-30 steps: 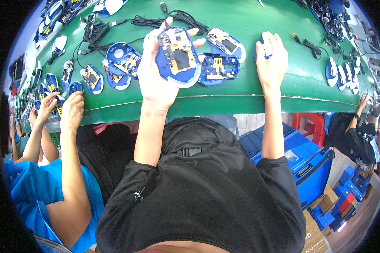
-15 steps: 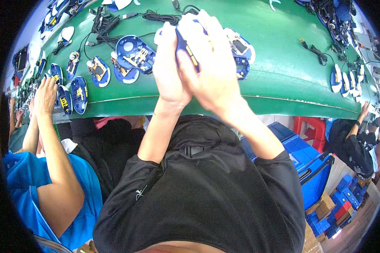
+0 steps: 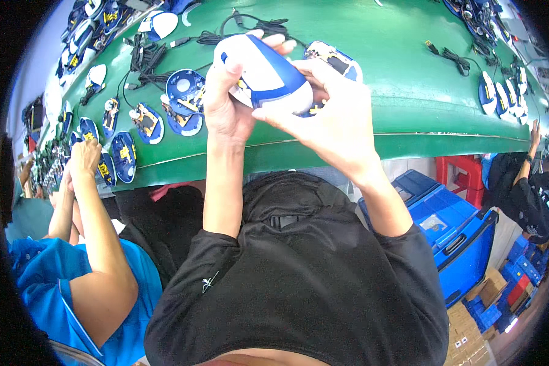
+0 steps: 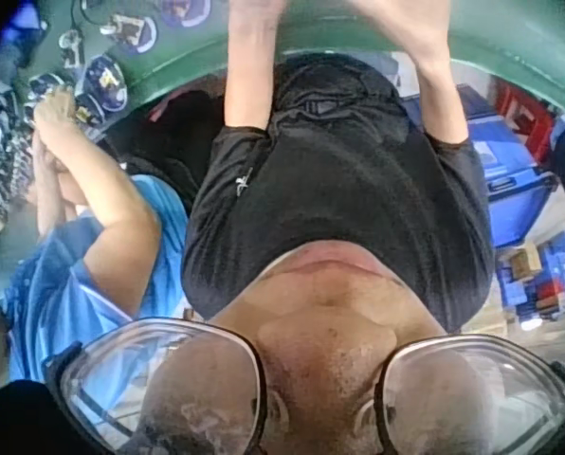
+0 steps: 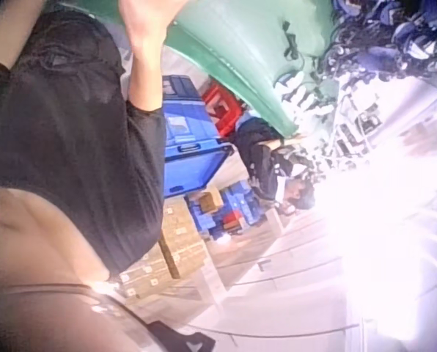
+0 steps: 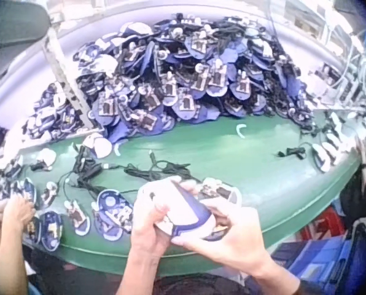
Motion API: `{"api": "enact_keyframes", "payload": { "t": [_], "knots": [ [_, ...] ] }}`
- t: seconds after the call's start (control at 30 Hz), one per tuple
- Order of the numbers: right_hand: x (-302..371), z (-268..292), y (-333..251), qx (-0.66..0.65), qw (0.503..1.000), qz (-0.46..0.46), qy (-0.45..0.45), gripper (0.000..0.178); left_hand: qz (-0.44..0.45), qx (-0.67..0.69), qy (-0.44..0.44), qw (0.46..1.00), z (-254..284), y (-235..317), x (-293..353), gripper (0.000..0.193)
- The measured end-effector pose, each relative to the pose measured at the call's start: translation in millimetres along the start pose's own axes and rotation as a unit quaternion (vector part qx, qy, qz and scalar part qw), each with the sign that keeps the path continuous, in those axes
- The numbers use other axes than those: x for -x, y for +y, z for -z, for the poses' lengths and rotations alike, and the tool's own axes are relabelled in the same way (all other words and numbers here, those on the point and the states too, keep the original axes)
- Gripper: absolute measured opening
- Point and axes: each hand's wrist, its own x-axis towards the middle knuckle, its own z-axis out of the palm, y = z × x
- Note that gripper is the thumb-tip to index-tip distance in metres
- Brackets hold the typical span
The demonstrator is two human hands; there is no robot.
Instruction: The person assembles computer mice along a workstation by fitting internal circuit boards and wiring into the mouse base shells and attaching the top covers by hand.
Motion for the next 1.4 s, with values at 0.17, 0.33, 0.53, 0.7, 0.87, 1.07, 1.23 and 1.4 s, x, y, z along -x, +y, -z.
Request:
{"api": "enact_keyframes", "payload": {
  "t": [0.17,0.33,0.53,0.7,0.87,1.07,1.23,1.4],
  "knots": [
    [-3.3,-3.2,16.8,-0.006,0.993,0.097,0.061,0.053,-0.03,-0.04,0.076,0.996,-12.2,-14.0,-2.1,0.047],
    [-0.1,-0.5,18.0,-0.028,0.995,0.073,0.067,0.054,-0.051,-0.057,0.113,0.991,-13.6,-19.3,-0.2,0.045],
    [-7.8,8.0,21.8,0.012,0.991,0.123,0.06,0.055,-0.069,-0.07,0.082,0.992,-25.1,-19.7,-0.1,0.045],
    [-22.7,14.9,12.4,-0.067,0.987,0.128,0.077,0.048,-0.079,-0.156,0.097,0.98,-44.6,-23.0,-19.4,0.04],
    [-74.5,74.0,-1.0,-0.158,0.977,0.122,0.076,0.031,-0.121,-0.071,-0.013,0.99,-39.8,-5.5,-49.1,0.051],
    [-106.7,257.6,95.3,-0.046,0.976,-0.037,0.211,0.041,-0.108,-0.584,-0.006,0.805,-15.9,-7.6,23.8,0.04],
    [-75.7,260.2,126.2,0.495,0.774,-0.122,0.376,0.046,-0.219,-0.708,-0.077,0.667,7.0,-19.5,28.4,0.023],
    [-9.5,69.3,53.4,0.379,0.907,0.185,0.015,0.071,-0.169,-0.82,-0.073,0.541,-3.7,-17.1,-23.7,0.018]
  ]
}}
